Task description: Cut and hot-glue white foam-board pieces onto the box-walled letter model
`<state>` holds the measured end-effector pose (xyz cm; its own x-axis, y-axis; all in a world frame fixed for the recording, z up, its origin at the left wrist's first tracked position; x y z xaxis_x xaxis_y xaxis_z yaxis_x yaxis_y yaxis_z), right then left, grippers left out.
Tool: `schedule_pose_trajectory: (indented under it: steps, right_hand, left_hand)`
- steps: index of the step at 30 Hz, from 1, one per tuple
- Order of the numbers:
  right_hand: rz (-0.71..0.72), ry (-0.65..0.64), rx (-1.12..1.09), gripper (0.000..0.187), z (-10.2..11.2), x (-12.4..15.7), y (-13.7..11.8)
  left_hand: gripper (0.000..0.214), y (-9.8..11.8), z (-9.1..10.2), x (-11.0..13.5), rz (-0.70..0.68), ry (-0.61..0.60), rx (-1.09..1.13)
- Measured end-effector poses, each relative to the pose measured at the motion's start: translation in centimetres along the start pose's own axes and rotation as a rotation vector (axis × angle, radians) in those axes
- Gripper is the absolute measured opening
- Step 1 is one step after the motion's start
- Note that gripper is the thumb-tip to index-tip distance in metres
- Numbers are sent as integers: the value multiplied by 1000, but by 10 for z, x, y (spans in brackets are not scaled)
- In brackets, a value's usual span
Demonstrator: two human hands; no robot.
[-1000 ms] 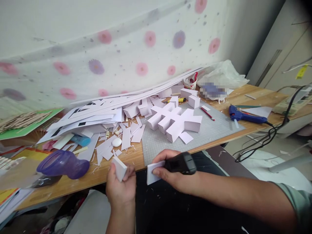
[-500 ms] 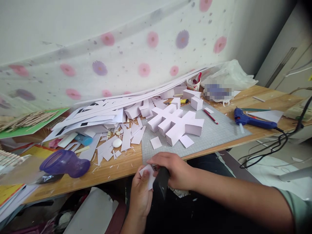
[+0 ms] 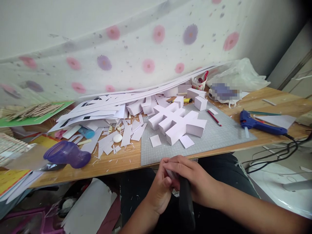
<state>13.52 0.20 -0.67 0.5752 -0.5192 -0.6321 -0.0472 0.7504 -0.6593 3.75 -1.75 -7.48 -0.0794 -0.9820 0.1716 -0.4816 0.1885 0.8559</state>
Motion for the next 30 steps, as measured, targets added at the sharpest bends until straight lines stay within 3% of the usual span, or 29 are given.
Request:
schedule_pose_trajectory:
  steps: [6,9,12,14,17,19,21,23,25,30]
  right_hand:
    - [-69,-37,-36,52,-2,9,7]
    - [-110,-44,-12,54,0,13,13]
    - [-291,-74,123,54,2,6,29]
    - [-424,-138,245,62,-3,-9,43]
    - [-478,-255,377,73,-20,-44,55]
    - [-440,-270,445,73,-31,-68,56]
    - [-292,-220,464,67,-37,-85,46]
    - [-134,-167,364,52,-38,-86,30]
    - [-74,-163,162,35,-35,-73,20]
    - [-200,-167,-219,36,-18,-30,28]
  left_hand:
    - [46,1,-11,-6,50,36,83]
    - [39,-1,-1,-6,19,103,77]
    - [31,-2,19,-3,-46,211,-9]
    - [27,-3,30,2,-68,248,-59]
    - [24,-8,37,10,-21,221,-118]
    - [28,-7,37,16,-12,201,-171]
    - [33,1,40,21,-76,249,-234]
    - [36,15,44,25,-185,357,-273]
    - [37,27,46,27,-272,438,-287]
    - [43,40,32,21,-300,365,-354]
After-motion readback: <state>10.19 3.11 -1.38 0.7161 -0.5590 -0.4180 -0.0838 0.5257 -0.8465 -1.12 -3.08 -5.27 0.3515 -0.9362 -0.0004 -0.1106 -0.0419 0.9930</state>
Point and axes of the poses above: each hand's wrist, its own x-axis away from the middle knuckle, its own z-axis out of the back of the hand, y = z × x, the point moved 6 cm from there along -x, towards the middle knuckle, and after that the axes turned 3 degrees about y, right-handed, at the moved point
